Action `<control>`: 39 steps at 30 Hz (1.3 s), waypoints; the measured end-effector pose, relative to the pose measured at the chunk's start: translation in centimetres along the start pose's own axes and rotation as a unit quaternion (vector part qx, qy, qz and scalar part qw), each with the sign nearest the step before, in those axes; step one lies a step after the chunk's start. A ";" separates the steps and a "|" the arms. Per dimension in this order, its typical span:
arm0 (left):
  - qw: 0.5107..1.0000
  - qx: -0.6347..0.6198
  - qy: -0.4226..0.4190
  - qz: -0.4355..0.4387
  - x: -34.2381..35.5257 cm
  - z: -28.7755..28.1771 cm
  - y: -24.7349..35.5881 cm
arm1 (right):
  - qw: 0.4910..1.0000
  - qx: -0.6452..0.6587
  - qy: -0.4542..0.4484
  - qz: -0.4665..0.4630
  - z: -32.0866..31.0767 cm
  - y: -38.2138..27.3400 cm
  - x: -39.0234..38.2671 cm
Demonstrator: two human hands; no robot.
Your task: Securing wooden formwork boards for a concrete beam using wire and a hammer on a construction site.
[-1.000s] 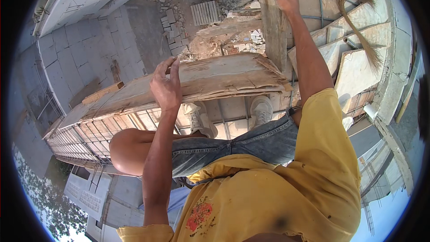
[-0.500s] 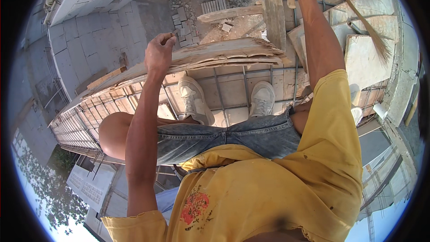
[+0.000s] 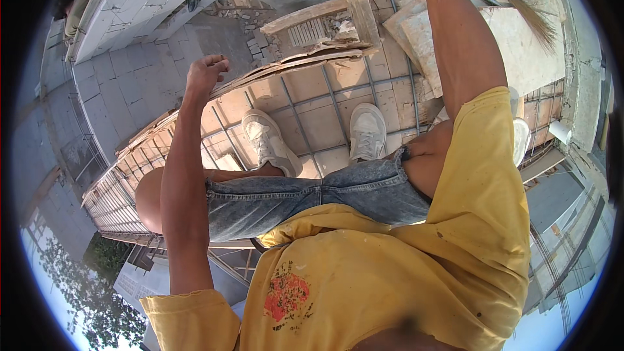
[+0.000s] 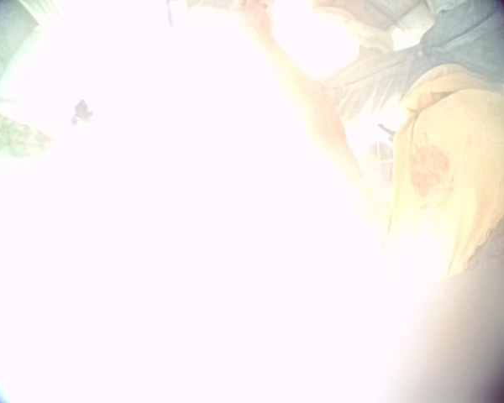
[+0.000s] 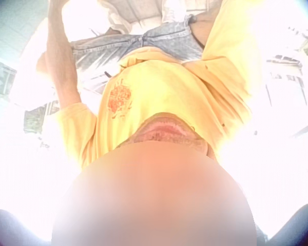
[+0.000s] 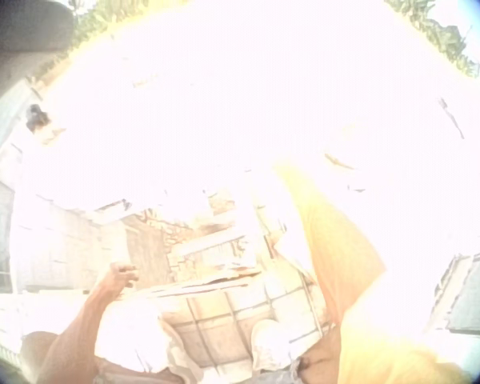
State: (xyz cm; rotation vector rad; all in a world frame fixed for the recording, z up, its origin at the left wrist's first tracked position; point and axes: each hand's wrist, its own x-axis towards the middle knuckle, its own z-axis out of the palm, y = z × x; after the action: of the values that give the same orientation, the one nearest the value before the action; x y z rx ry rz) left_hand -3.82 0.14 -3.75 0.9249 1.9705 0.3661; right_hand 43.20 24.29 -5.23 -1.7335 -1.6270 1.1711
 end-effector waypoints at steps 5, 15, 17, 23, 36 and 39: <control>1.000 0.004 0.029 0.001 0.4 0.1 0.0 | 0.998 0.045 -0.024 -0.029 -1.8 -0.3 -0.2; 0.994 0.048 0.098 0.026 -0.4 -0.2 1.0 | 0.978 0.158 -0.107 -0.083 -0.8 -1.6 -0.2; 0.992 0.074 0.097 0.023 -0.3 -1.6 1.1 | 0.970 0.180 -0.130 -0.095 -0.2 -2.2 -0.2; 0.948 0.283 -0.130 0.064 -0.7 -3.3 6.4 | 0.942 0.244 -0.191 -0.130 1.1 -4.0 -0.6; 0.933 0.214 -0.187 0.220 3.5 -2.0 12.7 | 0.933 0.228 -0.250 -0.120 -3.3 -6.6 -4.7; 0.951 0.143 -0.228 0.152 5.8 0.3 9.4 | 0.936 0.227 -0.236 -0.131 -4.0 -8.7 -5.5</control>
State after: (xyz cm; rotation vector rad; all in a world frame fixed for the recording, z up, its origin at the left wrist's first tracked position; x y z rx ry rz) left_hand -1.07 10.68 -2.00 1.3697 1.4759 0.0239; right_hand 42.23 21.32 5.34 -0.9613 -1.6038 1.7475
